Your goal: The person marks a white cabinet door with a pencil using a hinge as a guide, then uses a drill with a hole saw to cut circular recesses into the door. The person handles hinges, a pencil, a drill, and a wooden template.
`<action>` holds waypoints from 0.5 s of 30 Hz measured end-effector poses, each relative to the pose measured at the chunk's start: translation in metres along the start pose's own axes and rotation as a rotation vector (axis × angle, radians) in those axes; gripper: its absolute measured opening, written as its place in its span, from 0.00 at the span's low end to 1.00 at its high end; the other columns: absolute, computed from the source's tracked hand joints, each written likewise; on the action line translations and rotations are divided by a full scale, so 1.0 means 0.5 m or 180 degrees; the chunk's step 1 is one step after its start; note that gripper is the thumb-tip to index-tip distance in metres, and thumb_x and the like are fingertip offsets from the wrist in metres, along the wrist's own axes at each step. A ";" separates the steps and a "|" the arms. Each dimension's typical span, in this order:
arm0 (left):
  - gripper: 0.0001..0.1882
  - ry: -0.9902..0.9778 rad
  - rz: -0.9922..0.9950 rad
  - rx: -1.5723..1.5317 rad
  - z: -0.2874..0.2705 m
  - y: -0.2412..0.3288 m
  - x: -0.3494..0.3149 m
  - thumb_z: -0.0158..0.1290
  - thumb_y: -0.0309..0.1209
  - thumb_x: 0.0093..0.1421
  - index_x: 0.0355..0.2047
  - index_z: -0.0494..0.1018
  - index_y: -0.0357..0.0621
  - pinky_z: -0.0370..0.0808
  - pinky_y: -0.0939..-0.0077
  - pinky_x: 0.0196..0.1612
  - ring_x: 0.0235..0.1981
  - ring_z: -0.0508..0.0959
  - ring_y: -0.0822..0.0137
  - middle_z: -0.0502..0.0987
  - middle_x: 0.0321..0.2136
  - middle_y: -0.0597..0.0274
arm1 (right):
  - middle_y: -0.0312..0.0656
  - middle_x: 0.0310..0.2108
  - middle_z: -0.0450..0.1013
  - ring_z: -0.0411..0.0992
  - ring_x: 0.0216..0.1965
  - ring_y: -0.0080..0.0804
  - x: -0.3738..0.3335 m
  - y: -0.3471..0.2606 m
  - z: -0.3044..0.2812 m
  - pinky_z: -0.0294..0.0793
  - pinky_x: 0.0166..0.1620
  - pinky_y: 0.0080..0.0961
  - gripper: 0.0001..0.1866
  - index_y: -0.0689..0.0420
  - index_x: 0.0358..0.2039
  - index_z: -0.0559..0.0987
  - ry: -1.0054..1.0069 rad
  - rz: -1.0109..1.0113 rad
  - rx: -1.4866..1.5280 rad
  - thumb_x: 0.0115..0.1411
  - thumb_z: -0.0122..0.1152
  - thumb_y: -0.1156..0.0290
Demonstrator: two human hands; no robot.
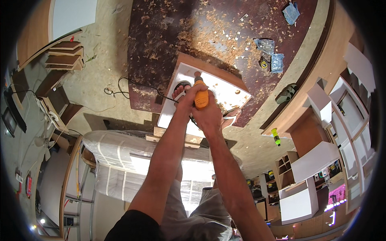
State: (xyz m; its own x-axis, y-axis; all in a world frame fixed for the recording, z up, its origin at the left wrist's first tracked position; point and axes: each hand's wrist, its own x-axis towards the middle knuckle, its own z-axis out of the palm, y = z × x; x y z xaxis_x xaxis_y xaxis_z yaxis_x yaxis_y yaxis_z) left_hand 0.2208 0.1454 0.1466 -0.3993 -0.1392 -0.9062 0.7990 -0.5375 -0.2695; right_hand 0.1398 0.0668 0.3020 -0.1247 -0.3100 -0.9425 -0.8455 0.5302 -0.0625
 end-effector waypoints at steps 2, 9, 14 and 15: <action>0.20 0.0007 0.0010 0.0041 0.000 0.003 0.001 0.68 0.45 0.62 0.45 0.76 0.47 0.79 0.71 0.37 0.33 0.81 0.68 0.79 0.36 0.67 | 0.56 0.53 0.85 0.84 0.55 0.61 0.000 -0.004 0.001 0.84 0.59 0.50 0.51 0.43 0.78 0.62 -0.0035 0.0028 -0.0041 0.56 0.75 0.55; 0.17 -0.0282 -0.0079 0.0046 0.005 0.012 -0.019 0.67 0.43 0.63 0.44 0.77 0.48 0.80 0.71 0.37 0.32 0.82 0.68 0.80 0.35 0.67 | 0.55 0.53 0.85 0.85 0.54 0.60 -0.006 -0.011 0.002 0.84 0.59 0.51 0.52 0.43 0.79 0.61 -0.0040 0.0055 -0.0106 0.56 0.74 0.54; 0.16 -0.0243 0.0048 0.0208 0.014 0.012 -0.023 0.67 0.42 0.64 0.45 0.77 0.47 0.82 0.71 0.37 0.32 0.83 0.68 0.80 0.35 0.66 | 0.56 0.53 0.85 0.85 0.54 0.61 -0.004 -0.009 0.002 0.85 0.59 0.51 0.53 0.43 0.80 0.59 -0.0030 0.0048 -0.0126 0.56 0.74 0.54; 0.17 -0.0268 0.0049 0.0214 0.013 0.011 -0.022 0.67 0.42 0.64 0.45 0.77 0.46 0.82 0.71 0.38 0.32 0.83 0.68 0.80 0.35 0.66 | 0.56 0.54 0.85 0.85 0.54 0.61 -0.003 -0.007 0.001 0.85 0.58 0.51 0.53 0.43 0.80 0.59 -0.0054 0.0075 -0.0115 0.56 0.74 0.54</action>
State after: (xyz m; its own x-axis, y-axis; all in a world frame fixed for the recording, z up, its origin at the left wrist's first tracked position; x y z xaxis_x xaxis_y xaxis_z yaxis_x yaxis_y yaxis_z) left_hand 0.2269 0.1388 0.1573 -0.4259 -0.2157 -0.8787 0.7745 -0.5889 -0.2308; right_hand 0.1434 0.0658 0.3033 -0.1363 -0.2840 -0.9491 -0.8608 0.5082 -0.0285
